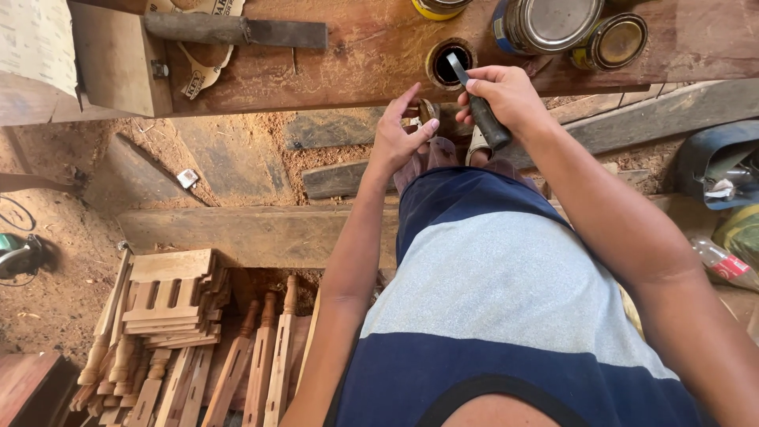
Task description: Applying wood stain or finish to a small wooden component using a brush after opening several cans of finish.
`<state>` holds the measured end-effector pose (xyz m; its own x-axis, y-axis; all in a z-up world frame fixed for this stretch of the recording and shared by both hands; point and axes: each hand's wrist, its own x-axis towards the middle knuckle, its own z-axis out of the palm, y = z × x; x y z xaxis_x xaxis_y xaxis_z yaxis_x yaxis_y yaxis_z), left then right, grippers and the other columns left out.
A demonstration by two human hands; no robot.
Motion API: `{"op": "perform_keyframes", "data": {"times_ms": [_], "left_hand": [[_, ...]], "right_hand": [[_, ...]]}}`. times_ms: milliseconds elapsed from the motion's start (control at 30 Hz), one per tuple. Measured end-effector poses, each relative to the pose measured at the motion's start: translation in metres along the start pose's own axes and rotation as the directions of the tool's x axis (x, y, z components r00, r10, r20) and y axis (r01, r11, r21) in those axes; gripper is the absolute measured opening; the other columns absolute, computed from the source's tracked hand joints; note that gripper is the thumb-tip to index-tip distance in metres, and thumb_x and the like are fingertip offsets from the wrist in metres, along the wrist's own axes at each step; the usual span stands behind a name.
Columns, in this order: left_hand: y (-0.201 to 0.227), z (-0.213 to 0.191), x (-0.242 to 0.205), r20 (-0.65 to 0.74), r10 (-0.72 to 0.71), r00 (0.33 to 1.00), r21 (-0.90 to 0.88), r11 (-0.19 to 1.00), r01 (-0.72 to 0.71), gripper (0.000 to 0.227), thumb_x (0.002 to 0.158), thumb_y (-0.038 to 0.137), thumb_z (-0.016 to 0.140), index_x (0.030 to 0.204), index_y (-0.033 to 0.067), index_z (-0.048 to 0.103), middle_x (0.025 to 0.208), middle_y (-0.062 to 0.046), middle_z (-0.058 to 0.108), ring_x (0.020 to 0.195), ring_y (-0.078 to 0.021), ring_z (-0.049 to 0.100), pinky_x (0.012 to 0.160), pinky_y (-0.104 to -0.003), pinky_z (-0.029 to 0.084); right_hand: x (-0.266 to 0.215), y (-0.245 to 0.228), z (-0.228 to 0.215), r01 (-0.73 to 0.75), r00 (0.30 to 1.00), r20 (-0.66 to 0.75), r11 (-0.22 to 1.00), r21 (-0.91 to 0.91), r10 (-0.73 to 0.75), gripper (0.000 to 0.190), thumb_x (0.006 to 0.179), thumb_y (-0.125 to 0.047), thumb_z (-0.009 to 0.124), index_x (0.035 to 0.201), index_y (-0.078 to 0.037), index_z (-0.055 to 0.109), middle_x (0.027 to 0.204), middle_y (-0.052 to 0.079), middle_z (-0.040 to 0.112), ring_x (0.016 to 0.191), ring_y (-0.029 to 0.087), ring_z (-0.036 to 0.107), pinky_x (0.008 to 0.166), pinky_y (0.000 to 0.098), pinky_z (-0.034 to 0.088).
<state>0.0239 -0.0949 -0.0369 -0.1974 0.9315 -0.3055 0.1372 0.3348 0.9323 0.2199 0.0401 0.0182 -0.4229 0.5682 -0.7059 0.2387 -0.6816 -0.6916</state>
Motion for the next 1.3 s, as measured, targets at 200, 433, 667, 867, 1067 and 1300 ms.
{"op": "perform_keyframes", "data": {"times_ms": [200,433,667,867,1067,1300], "left_hand": [[-0.005,0.0,0.003,0.017,0.037,0.999,-0.011,0.999,-0.037,0.079,0.085,0.035,0.084,0.15,0.0056,0.052,0.137,-0.02,0.063,0.125,-0.0274,0.065,0.107,-0.037,0.053],[-0.012,-0.002,0.005,0.024,0.002,1.0,0.028,1.0,-0.003,0.081,0.082,0.039,0.084,0.149,0.0048,0.054,0.136,-0.021,0.064,0.122,-0.0282,0.066,0.106,-0.037,0.053],[-0.007,-0.004,0.006,0.026,-0.032,0.999,0.001,0.999,0.032,0.081,0.082,0.039,0.083,0.149,0.0048,0.054,0.133,-0.019,0.065,0.121,-0.027,0.067,0.105,-0.036,0.054],[-0.007,-0.004,0.006,0.031,-0.045,0.999,0.007,0.999,0.045,0.081,0.082,0.038,0.084,0.149,0.0052,0.053,0.136,-0.02,0.062,0.124,-0.0281,0.065,0.105,-0.037,0.053],[-0.007,-0.005,0.006,0.033,-0.041,0.999,0.022,0.999,0.04,0.08,0.082,0.04,0.082,0.148,0.0053,0.054,0.138,-0.02,0.062,0.125,-0.0284,0.065,0.105,-0.037,0.054],[-0.011,-0.006,0.004,0.027,-0.03,0.999,0.026,0.999,0.029,0.079,0.082,0.04,0.083,0.147,0.0045,0.056,0.137,-0.02,0.062,0.125,-0.029,0.065,0.105,-0.038,0.054]], "right_hand": [[0.004,-0.003,-0.002,-0.017,1.0,-0.002,0.996,0.088,0.018,0.036,0.103,-0.01,0.06,0.135,0.005,0.058,0.092,0.012,0.072,0.072,0.02,0.073,0.062,0.0288,0.06],[0.006,-0.003,-0.007,-0.027,1.0,0.016,0.99,0.137,0.025,0.034,0.103,-0.01,0.061,0.133,0.006,0.059,0.094,0.013,0.072,0.073,0.02,0.073,0.063,0.0288,0.061],[0.008,-0.002,-0.009,-0.037,0.999,0.001,0.99,0.135,0.037,0.036,0.103,-0.009,0.061,0.135,0.007,0.058,0.094,0.013,0.072,0.073,0.02,0.073,0.063,0.0289,0.061],[0.003,-0.006,-0.003,-0.021,1.0,0.002,0.995,0.098,0.02,0.037,0.103,-0.009,0.06,0.137,0.004,0.058,0.093,0.012,0.072,0.072,0.019,0.073,0.063,0.0288,0.061],[-0.002,-0.006,-0.004,-0.02,0.999,0.048,0.999,0.03,0.019,0.032,0.105,-0.01,0.059,0.133,0.005,0.062,0.092,0.011,0.072,0.072,0.019,0.073,0.062,0.0299,0.06],[0.01,0.002,-0.006,0.005,1.0,0.01,0.998,0.059,-0.005,0.031,0.104,-0.009,0.06,0.132,0.003,0.062,0.091,0.01,0.072,0.07,0.019,0.072,0.061,0.0295,0.06]]}}
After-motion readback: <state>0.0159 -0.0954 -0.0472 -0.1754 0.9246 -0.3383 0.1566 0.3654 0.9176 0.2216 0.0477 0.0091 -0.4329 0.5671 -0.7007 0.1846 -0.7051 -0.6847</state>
